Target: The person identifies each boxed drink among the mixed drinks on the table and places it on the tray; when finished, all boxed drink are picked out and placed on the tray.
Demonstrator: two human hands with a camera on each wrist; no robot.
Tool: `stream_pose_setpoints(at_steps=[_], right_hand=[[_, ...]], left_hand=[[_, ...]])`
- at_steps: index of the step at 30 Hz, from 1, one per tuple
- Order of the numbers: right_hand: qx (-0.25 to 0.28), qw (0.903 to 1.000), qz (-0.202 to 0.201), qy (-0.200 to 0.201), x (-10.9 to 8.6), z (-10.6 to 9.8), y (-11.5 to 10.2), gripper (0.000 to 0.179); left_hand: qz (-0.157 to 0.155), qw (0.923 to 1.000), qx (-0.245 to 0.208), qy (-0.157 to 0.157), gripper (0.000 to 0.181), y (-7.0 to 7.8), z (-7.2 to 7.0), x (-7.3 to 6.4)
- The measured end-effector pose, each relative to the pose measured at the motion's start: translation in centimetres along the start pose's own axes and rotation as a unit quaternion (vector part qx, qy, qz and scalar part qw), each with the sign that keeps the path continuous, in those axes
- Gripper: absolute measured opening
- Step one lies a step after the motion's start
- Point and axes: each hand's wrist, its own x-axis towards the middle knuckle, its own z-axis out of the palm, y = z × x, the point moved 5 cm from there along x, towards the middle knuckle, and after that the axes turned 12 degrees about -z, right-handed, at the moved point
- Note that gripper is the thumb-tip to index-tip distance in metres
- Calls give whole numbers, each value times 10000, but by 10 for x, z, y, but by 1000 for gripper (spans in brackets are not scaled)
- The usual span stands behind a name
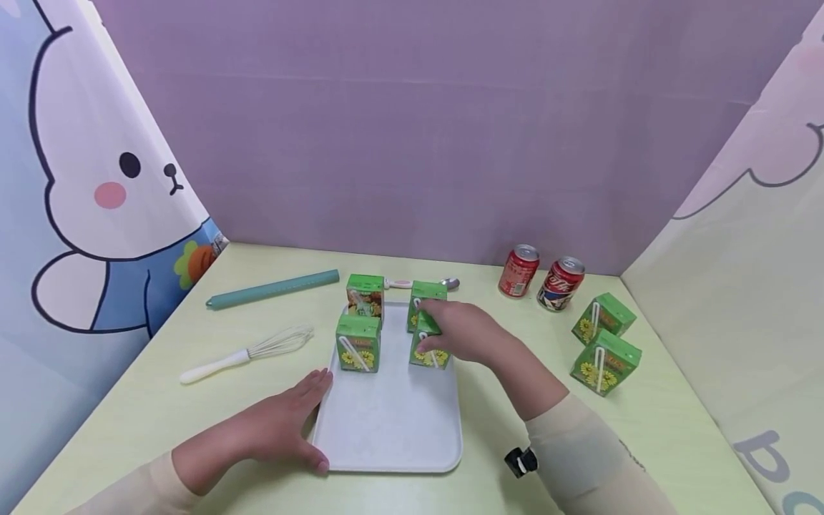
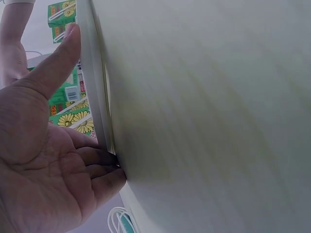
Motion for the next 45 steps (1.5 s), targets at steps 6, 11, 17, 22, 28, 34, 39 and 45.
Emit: stream_pose_setpoints(at_steps=[6, 11, 17, 22, 28, 34, 39, 45], right_hand=[[-83, 9993, 35, -358, 12, 17, 0, 62], [-44, 9989, 115, -442, 16, 21, 1, 61], [70, 9988, 122, -459, 15, 22, 1, 59], [153, 9985, 221, -487, 14, 24, 3, 63], [143, 9989, 170, -424, 14, 24, 3, 61], [193, 9990, 150, -369, 13, 22, 2, 62], [390, 9989, 181, -187, 5, 11, 6, 68], [494, 9982, 85, 340, -21, -18, 17, 68]], left_hand=[[13, 10000, -13, -12, 137, 1, 0, 0], [-21, 10000, 8, -13, 137, 0, -1, 1], [-3, 10000, -4, -22, 136, 1, -1, 0], [-3, 10000, -3, -48, 136, 1, -1, 1], [-16, 10000, 1, -41, 136, 0, 0, 1], [-69, 10000, 5, -54, 136, -1, 0, 3], [-48, 10000, 33, -53, 136, 0, -1, 2], [1, 10000, 16, -68, 136, 1, -2, 0]])
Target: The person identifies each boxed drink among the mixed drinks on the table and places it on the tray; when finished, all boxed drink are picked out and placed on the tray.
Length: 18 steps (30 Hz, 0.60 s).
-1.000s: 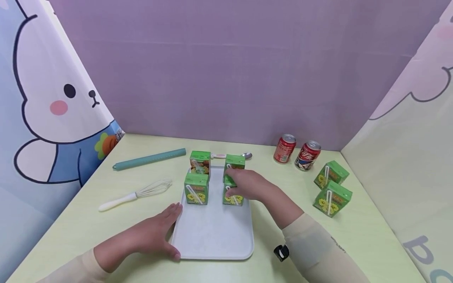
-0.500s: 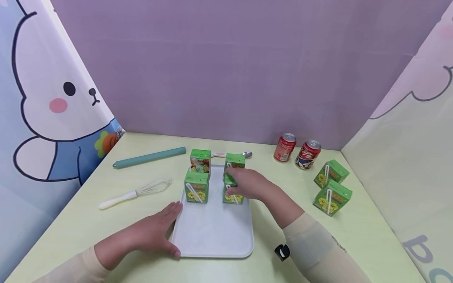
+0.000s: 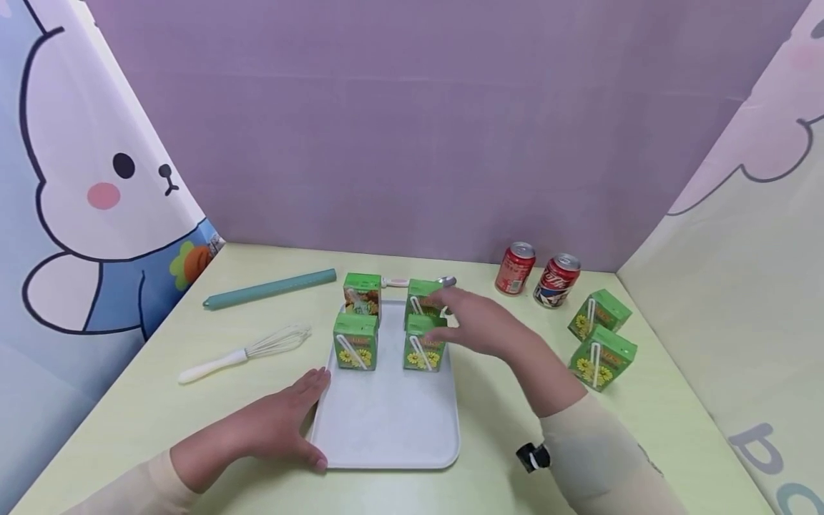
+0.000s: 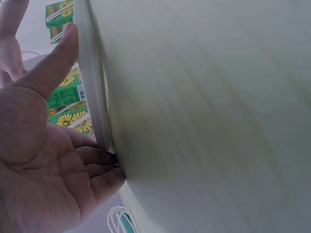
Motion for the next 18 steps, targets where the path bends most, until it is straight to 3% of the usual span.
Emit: stream_pose_setpoints(at_steps=[7, 18], right_hand=[[-300, 9972, 215, 644, -42, -37, 27, 69], [-526, 9894, 1017, 893, -114, -66, 90, 84]], left_hand=[[-6, 10000, 62, 23, 136, -3, 3, 3], [-29, 10000, 20, 28, 136, -3, 2, 2]])
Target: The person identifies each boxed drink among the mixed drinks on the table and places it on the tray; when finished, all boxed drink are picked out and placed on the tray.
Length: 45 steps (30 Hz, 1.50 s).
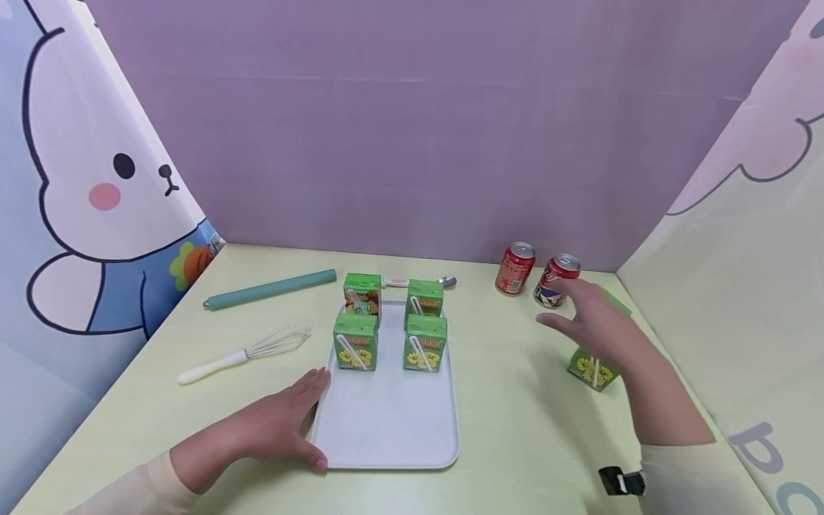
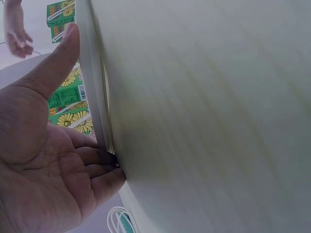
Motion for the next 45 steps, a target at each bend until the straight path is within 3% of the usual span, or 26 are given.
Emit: stream_pose_setpoints(at_steps=[7, 14, 21, 33, 39, 45], right_hand=[[-107, 9994, 316, 1, -29, 3, 45, 78], [-52, 9941, 928, -559, -50, 20, 84, 88], [160, 9892, 1189, -838, -59, 36, 101, 96], [-2, 9949, 879, -492, -56, 36, 92, 90], [-136, 9966, 699, -409, -45, 32, 67, 84], [-120, 9987, 407, -291, -32, 28, 29, 79]], left_hand=[[-32, 10000, 42, -1, 136, 0, -1, -1], [-25, 10000, 28, 12, 136, 1, -1, -1], [-4, 10000, 13, 5, 137, 0, 0, 0], [4, 10000, 65, -2, 137, -1, 1, 1], [-15, 10000, 28, -35, 138, -1, 1, 2], [-31, 10000, 1, -40, 137, -1, 1, 1]])
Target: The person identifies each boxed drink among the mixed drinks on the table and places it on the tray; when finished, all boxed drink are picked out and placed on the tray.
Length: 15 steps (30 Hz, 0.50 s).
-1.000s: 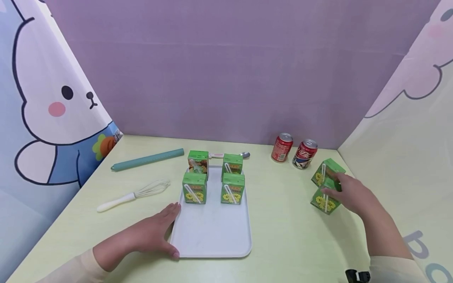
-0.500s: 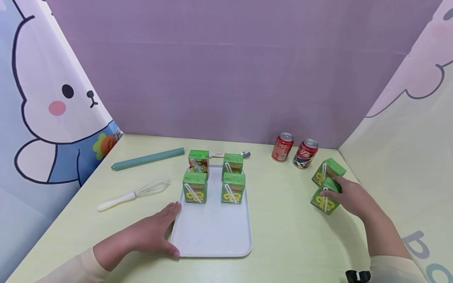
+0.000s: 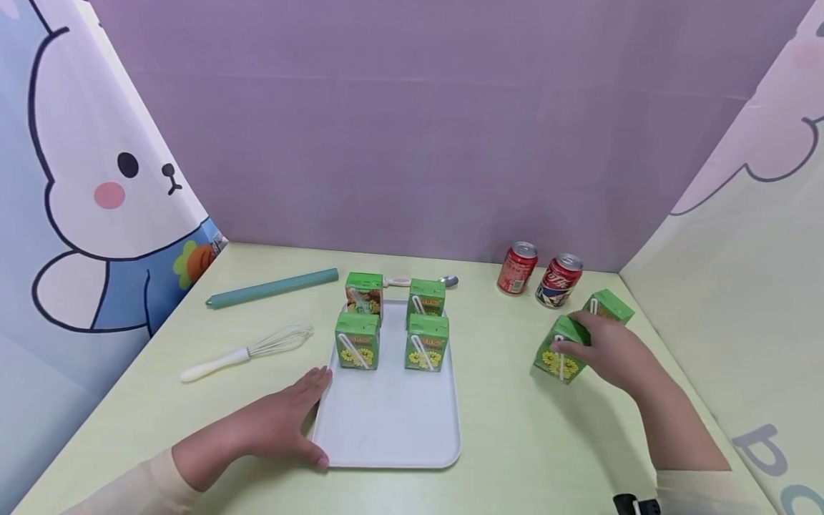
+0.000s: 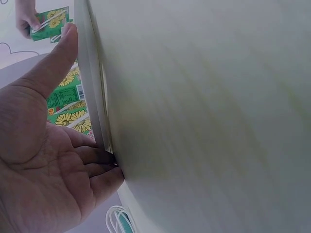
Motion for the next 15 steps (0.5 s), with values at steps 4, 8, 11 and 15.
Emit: stream_pose_setpoints(at_steps=[4, 8, 11, 15], right_hand=[[17, 9995, -302, 118, 4, -2, -31, 75], [166, 9974, -672, 184, 7, 1, -63, 64], [276, 9955, -891, 153, 9, 6, -85, 59], [337, 9931, -1124, 2, 12, 15, -114, 60]], left_hand=[[-1, 10000, -3, -14, 137, 0, -1, -1], [-3, 10000, -23, -31, 136, 1, -1, -1], [-5, 10000, -61, -34, 136, 1, -1, -2], [-2, 10000, -57, -25, 136, 0, -1, -2]])
